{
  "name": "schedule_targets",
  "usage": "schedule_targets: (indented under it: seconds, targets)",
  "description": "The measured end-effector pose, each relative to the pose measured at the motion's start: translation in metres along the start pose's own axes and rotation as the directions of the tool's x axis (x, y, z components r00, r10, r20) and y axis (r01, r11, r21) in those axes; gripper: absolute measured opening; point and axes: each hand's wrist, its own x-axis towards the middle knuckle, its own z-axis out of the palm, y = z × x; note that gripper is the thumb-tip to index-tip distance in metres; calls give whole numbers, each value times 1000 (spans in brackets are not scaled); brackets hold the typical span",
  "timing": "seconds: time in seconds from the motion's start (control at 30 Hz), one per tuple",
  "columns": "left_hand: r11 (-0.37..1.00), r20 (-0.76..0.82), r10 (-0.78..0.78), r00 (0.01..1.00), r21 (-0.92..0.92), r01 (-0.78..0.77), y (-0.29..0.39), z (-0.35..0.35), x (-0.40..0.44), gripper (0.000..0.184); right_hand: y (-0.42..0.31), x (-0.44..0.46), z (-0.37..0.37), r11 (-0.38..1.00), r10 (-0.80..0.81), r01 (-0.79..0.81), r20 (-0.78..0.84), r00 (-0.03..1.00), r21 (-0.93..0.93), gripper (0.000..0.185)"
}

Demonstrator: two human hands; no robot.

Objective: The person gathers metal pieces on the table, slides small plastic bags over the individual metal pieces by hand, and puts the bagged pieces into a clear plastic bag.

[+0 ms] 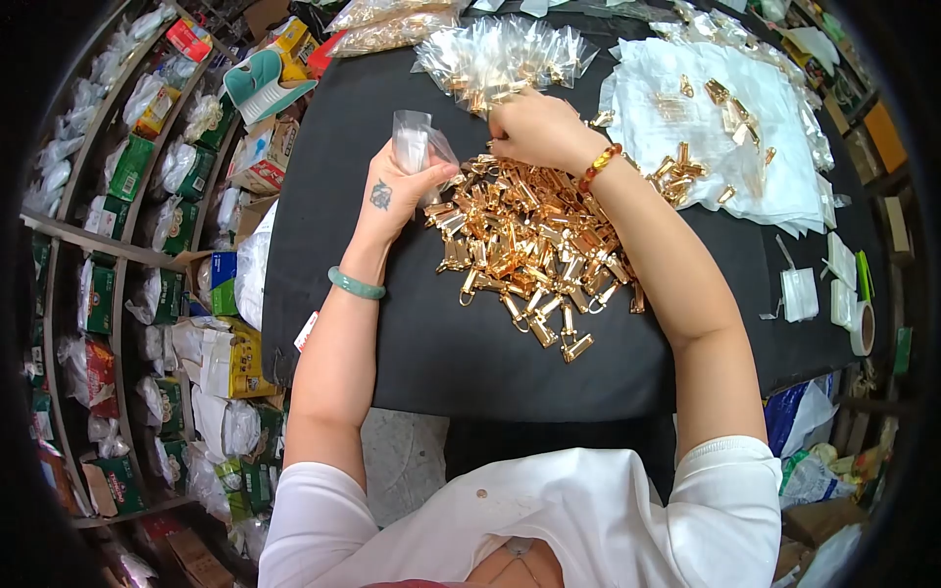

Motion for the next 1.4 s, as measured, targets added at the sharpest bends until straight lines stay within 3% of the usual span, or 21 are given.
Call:
schedule_targets:
  seconds: [0.03,0.2,0.33,0.43,0.47,0.57,0.73,1.13,1.23,1.4]
  targets:
    - [1000,1,-1,1000,2,1,0,0,0,25,2,-1,7,989,1,2,19,1000,-151,15]
    - [999,-28,1,1000,49,0,-2,1,-2,24,9,1,18,978,-72,70,-3,997,-196,15]
    - [997,-41,7,999,77,-4,0,0,-1,23,1,5,11,981,42,-34,39,998,-191,11]
    - [996,-40,21,999,87,-17,2,1,-3,23,-2,8,-9,943,68,-43,-66,995,330,12]
    - [995,-38,26,999,99,-22,2,2,-3,23,-3,9,-14,943,69,-44,-66,995,330,12]
    - [992,-32,35,999,120,-31,2,3,-4,23,-5,11,-28,685,68,95,-193,979,722,23]
    - [981,-30,65,997,187,-58,2,4,-4,24,-20,6,-48,646,82,51,-135,987,762,25]
    - [977,-23,78,997,201,-72,-3,3,-3,24,-27,8,-37,794,8,143,-245,969,592,19]
    - [981,-22,95,995,174,-90,-4,4,-3,25,-34,7,-33,693,75,-36,-22,997,720,18]
    - [995,-2,67,998,81,-67,-1,6,-3,27,-36,7,-25,646,38,-55,40,998,762,16]
